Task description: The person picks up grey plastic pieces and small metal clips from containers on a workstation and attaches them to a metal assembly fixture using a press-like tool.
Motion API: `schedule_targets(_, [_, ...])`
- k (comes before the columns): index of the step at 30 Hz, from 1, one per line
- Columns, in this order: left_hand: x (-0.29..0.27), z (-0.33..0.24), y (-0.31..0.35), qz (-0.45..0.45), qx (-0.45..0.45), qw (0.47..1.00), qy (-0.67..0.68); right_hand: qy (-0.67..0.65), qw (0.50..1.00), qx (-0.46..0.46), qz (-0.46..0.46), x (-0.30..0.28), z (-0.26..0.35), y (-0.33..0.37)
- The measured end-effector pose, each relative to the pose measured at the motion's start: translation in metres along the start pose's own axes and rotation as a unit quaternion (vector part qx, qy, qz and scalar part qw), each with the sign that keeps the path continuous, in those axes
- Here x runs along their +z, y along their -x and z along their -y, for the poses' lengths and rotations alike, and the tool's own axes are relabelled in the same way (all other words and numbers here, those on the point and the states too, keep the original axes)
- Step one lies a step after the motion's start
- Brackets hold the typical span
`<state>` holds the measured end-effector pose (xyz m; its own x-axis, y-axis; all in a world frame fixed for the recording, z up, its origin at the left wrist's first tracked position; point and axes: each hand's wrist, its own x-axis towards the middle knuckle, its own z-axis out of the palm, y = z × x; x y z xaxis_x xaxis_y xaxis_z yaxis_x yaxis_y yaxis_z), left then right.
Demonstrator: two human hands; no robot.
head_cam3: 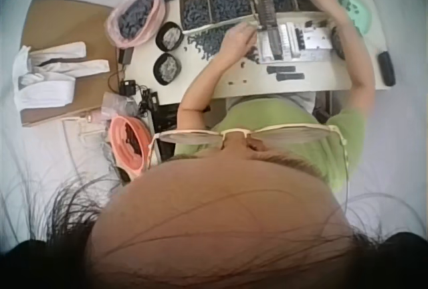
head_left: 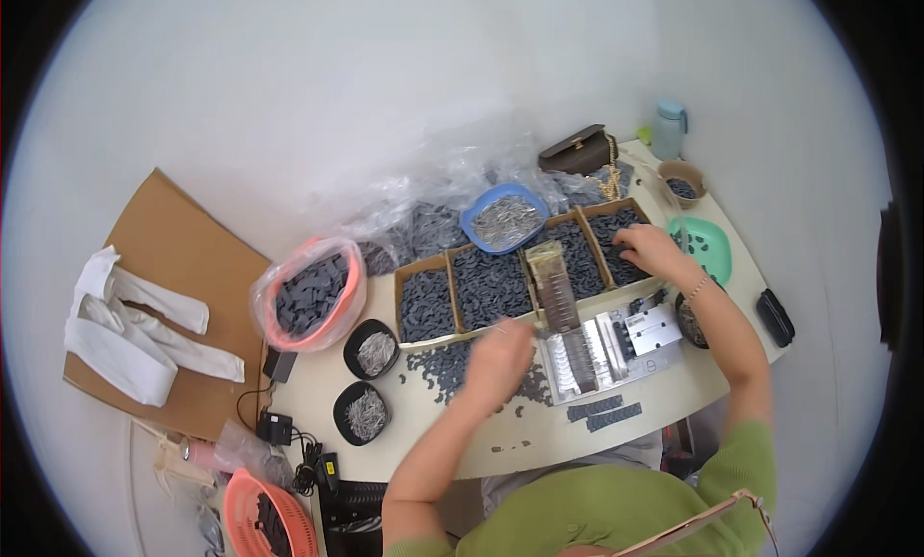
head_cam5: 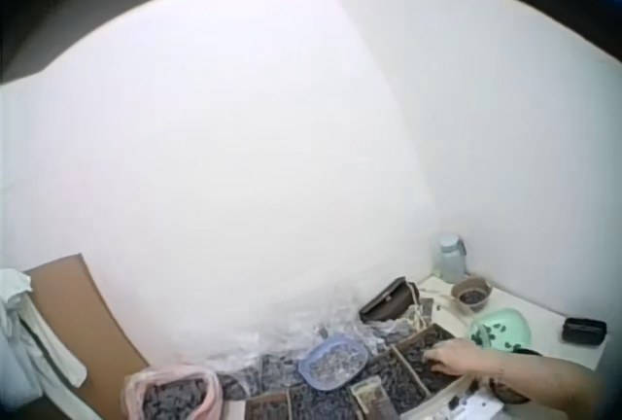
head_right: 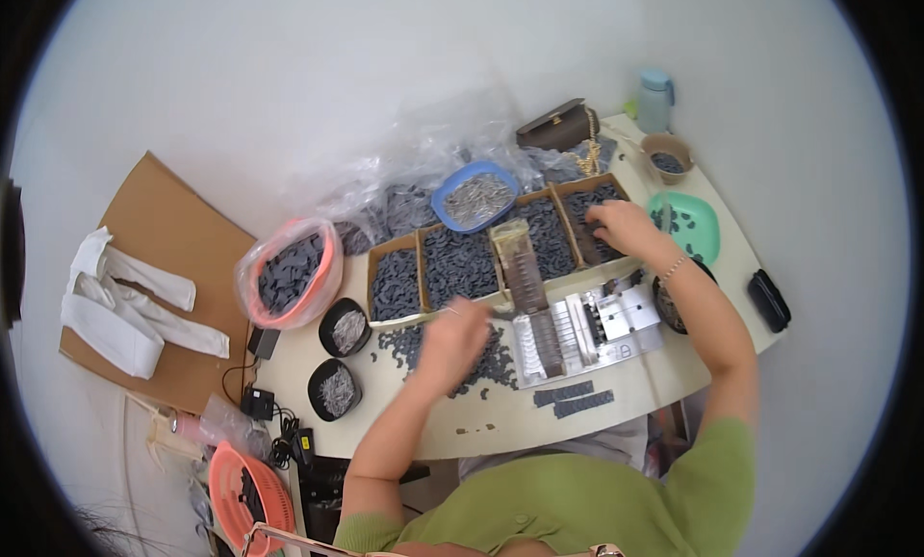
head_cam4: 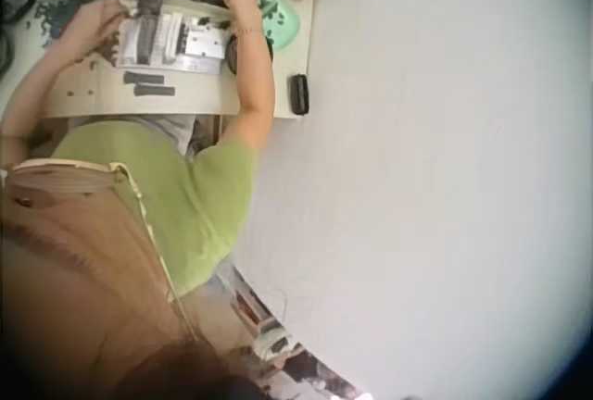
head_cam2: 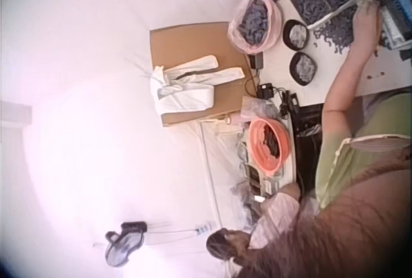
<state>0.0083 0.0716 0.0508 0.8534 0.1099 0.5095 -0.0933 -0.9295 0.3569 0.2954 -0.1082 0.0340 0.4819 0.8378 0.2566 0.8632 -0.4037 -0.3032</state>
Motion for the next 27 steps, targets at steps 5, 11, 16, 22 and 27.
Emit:
schedule_targets(5, [-0.089, 0.099, -0.015, -0.241, -0.171, 0.955, -0.028, -0.008, 1.000, 0.010, -0.004, -0.003, -0.007, 0.014])
schedule_targets(11, [-0.115, 0.183, 0.000, -0.202, -0.142, 0.918, -0.312, -0.044, 0.998, 0.008, -0.048, -0.014, 0.008, 0.025])
schedule_targets(16, [-0.037, 0.177, -0.001, 0.019, -0.113, 0.967, -0.229, -0.110, 0.992, -0.053, -0.042, -0.009, 0.056, 0.033])
schedule_targets(22, [-0.014, 0.174, -0.003, 0.075, -0.140, 0.929, -0.336, -0.155, 0.976, -0.155, -0.007, 0.001, 0.099, 0.052])
schedule_targets(27, [-0.016, 0.175, -0.002, 0.108, -0.113, 0.918, -0.365, -0.196, 0.970, -0.139, 0.042, 0.009, 0.109, 0.063])
